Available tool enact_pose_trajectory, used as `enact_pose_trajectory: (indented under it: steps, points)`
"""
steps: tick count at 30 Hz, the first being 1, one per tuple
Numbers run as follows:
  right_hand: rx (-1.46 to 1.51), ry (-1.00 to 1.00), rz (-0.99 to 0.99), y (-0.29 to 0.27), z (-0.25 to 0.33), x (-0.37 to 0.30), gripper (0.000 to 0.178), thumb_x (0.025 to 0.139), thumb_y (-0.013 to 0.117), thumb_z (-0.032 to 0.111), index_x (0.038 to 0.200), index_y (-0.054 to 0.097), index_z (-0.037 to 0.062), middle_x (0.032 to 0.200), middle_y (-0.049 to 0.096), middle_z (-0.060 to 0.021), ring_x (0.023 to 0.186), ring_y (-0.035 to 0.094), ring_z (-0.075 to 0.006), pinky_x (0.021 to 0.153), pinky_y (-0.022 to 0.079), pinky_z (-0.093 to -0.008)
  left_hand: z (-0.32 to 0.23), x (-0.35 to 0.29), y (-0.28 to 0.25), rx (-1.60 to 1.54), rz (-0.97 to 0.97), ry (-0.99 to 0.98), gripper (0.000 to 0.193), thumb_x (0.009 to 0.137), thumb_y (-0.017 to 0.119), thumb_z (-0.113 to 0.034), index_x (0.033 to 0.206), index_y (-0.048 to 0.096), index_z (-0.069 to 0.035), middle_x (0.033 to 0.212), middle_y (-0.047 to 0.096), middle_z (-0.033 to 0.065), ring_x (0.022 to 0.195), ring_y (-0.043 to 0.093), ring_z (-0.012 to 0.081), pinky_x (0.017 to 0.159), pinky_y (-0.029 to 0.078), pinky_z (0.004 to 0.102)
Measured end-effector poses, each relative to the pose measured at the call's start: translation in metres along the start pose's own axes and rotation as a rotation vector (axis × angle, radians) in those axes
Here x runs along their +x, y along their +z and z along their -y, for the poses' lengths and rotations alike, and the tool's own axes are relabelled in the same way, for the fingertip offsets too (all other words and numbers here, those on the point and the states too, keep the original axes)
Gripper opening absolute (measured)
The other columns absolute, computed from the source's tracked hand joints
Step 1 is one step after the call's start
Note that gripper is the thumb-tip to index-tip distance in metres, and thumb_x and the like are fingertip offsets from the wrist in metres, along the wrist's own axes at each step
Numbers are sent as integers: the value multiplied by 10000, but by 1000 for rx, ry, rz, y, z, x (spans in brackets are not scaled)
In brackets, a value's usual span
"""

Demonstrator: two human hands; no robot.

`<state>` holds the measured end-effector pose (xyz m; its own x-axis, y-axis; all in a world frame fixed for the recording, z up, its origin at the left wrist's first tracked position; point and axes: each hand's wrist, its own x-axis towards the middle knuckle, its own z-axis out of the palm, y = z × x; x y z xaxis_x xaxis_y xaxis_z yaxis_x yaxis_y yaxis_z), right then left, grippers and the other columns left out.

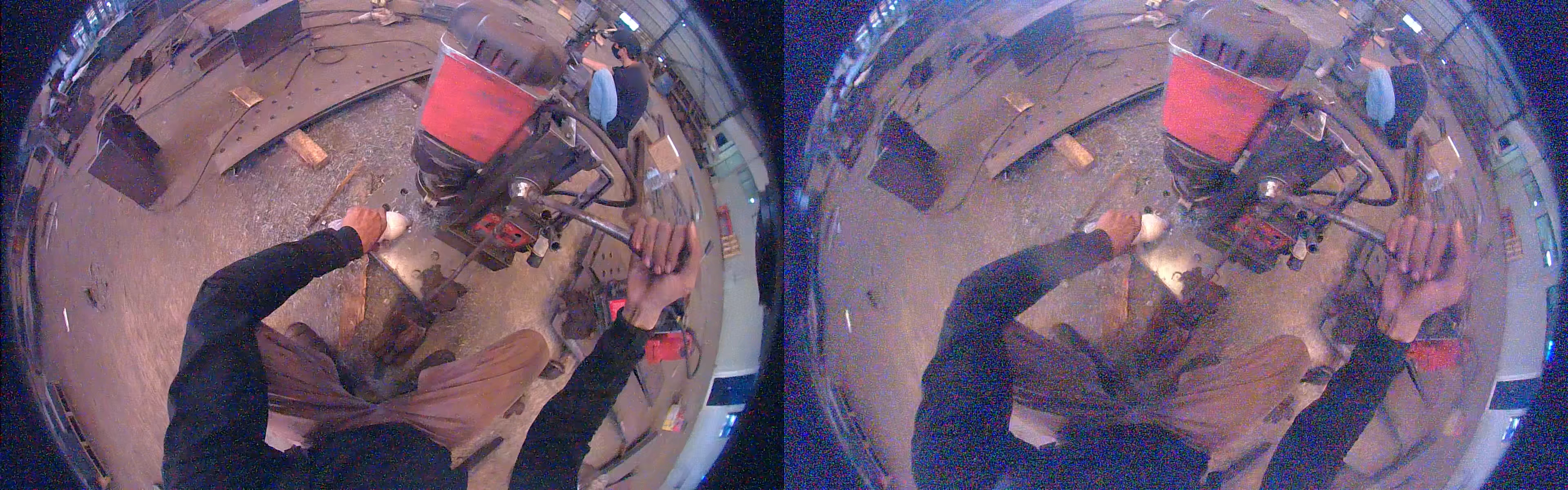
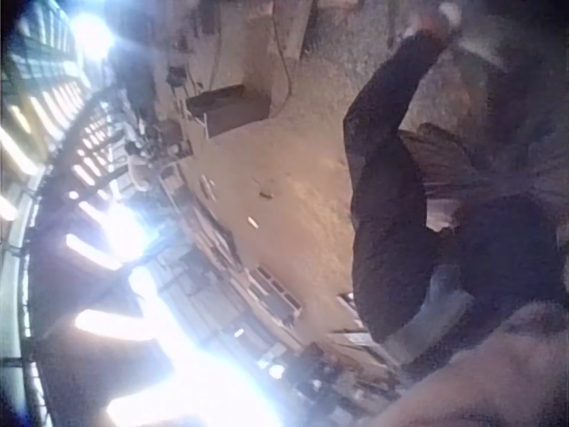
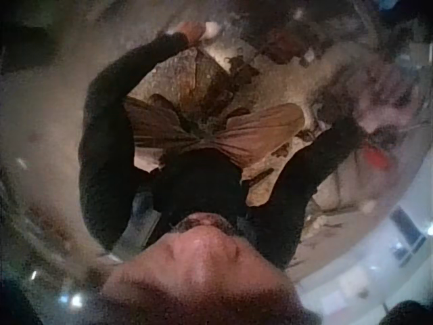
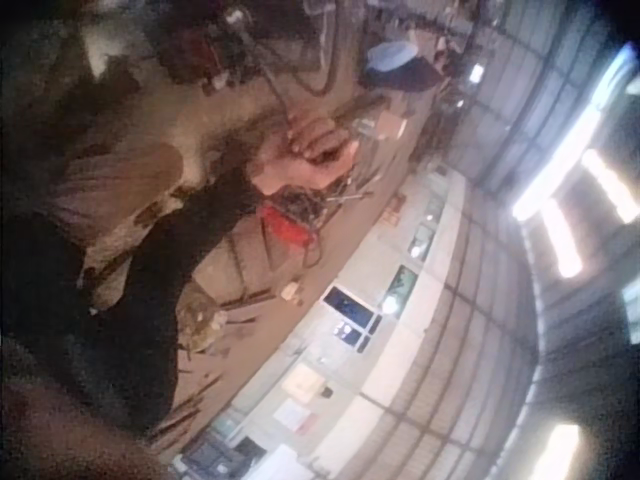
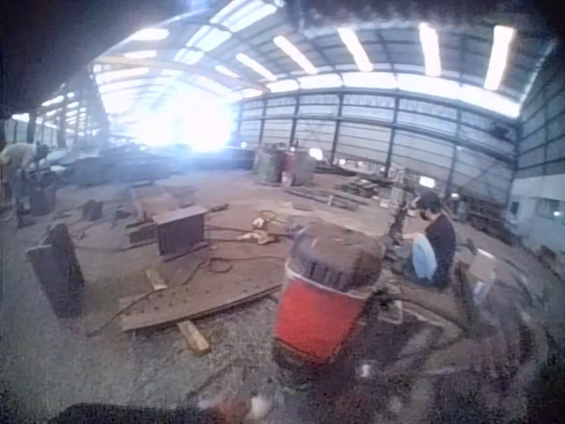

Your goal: The person operates a red drill press to drill holes into a flat metal plate. They apply a white liquid from a bottle onto the workpiece and use the machine's lever to lower the drill bit, creating holes in the metal.

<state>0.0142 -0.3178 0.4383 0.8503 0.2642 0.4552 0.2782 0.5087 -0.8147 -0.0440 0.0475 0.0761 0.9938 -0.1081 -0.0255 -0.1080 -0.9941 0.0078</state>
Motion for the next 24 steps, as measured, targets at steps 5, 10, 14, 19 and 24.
enact_pose_trajectory:
  steps: [5,10,14,19,24]
  points:
    - [1,-3,2,1,1,0,487,992,405,245,523,284,194,449,254,32,447,265,-107,562,316,-287,1,5,10,55,-92,0,151,845,580,-145,879,577,2,691,673,118,597,679,276,501,519,409]
    - [-22,-7,-15,0,0,0,485,996,402,253,529,284,193,451,255,32,449,266,-108,565,313,-287,1,7,12,81,-76,-4,147,851,584,-150,885,576,-7,679,666,106,608,680,262,507,519,401]
    - [-25,4,7,-4,1,2,490,1002,397,256,529,286,193,453,256,31,451,266,-107,566,311,-287,6,8,20,81,-155,22,149,860,572,-150,905,578,-8,678,664,102,618,681,257,513,518,397]
    - [-66,-21,43,2,0,2,493,1005,393,250,526,291,195,450,250,32,449,264,-104,571,317,-287,6,10,19,107,-96,11,149,873,547,-145,912,578,-4,680,666,103,614,680,259,512,516,402]
    - [-73,-24,-8,4,0,1,493,1003,398,250,525,292,195,447,252,33,448,260,-104,572,321,-286,2,11,12,110,-49,9,147,875,542,-139,907,574,1,678,665,102,603,676,255,506,511,399]
